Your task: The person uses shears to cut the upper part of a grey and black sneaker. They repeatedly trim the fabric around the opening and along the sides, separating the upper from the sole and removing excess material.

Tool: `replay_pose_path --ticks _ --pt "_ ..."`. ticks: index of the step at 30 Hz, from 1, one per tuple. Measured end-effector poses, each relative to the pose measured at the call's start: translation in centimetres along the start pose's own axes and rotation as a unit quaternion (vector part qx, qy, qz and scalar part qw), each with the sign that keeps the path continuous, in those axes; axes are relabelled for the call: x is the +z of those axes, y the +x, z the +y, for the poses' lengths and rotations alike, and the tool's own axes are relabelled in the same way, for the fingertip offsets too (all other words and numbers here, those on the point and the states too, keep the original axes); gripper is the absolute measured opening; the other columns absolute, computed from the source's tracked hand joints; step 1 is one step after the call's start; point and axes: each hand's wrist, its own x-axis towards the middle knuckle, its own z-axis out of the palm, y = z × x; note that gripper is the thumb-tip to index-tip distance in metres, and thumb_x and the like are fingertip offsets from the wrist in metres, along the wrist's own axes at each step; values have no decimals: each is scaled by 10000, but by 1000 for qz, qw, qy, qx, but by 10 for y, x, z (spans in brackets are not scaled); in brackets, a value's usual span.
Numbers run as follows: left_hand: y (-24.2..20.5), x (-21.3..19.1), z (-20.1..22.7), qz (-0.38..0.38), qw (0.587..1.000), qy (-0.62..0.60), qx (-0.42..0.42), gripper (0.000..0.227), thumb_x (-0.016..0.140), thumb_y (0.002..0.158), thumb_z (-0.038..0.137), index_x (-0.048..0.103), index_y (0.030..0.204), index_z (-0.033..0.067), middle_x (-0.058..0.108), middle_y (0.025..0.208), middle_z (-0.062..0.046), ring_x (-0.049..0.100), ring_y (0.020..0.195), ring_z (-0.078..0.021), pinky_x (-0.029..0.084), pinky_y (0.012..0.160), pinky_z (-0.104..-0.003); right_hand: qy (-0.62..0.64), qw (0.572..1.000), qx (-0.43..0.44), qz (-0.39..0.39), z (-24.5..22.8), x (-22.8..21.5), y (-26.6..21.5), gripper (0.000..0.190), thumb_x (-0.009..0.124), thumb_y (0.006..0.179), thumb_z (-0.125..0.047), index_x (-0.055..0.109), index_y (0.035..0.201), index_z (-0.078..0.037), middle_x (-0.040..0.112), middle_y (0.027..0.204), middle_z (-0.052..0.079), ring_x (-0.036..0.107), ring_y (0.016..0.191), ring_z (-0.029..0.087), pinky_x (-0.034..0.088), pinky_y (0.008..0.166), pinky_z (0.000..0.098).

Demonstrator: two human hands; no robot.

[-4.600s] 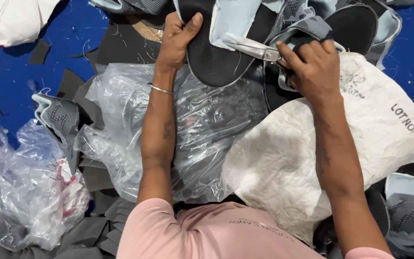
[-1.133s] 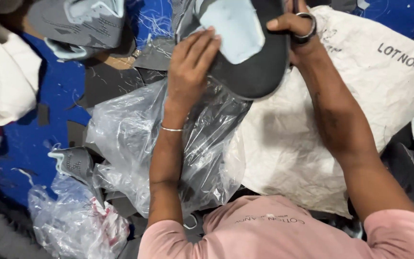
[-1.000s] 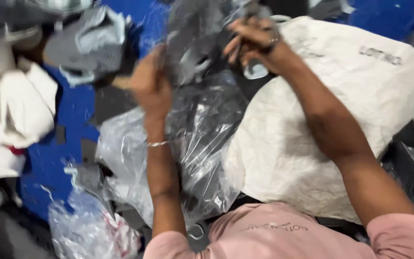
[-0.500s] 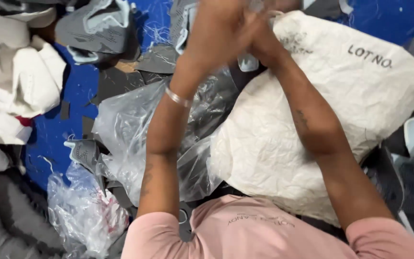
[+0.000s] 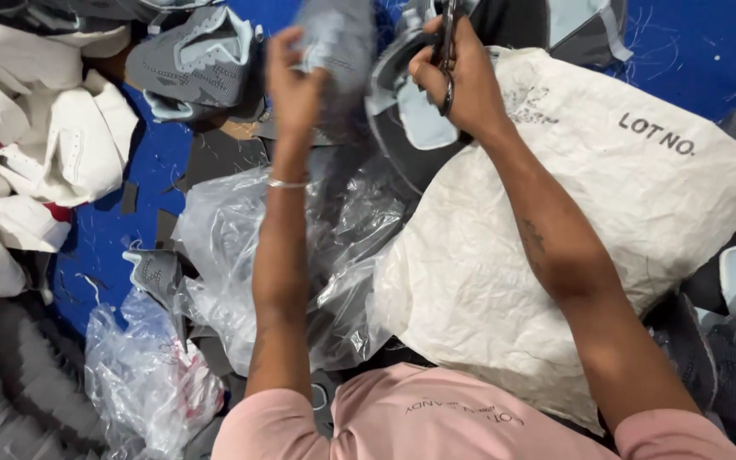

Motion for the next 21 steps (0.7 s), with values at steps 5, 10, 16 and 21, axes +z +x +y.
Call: replay_pose_path --ticks 5,10,16,21 --pt "10 -73 66 40 991 64 115 589 666 876 -117 492 1402 82 682 1191 -113 746 1018 -183 620 850 -313 17 998 -50 30 -16 10 -5 420 720 1131 -79 413 1415 -36 684 1073 76 658 906 105 540 795 263" --pt "-3 -60 150 -34 972 153 177 589 624 836 -129 538 1386 64 673 1250 -149 700 1094 -311 584 928 -398 -43 985 -166 35 -22 16 1 446 701 1118 -75 385 1430 -36 649 1033 53 619 823 73 487 719 253" --pt "-18 -25 162 8 931 249 267 444 687 934 -71 523 1339 7 587 1239 -219 601 1101 -444 489 897 -551 -123 991 30 -44 -15 15 -8 173 721 1043 -58 599 1162 -28 610 843 41 565 737 72 481 646 249" --pt "-11 -43 120 93 876 461 107 341 642 906 -53 559 1225 33 540 1141 -209 591 1041 -430 487 851 -532 49 992 41 113 -45 17 -3 195 710 1049 -75 544 1135 -22 610 831 -31 562 678 50 455 607 237"
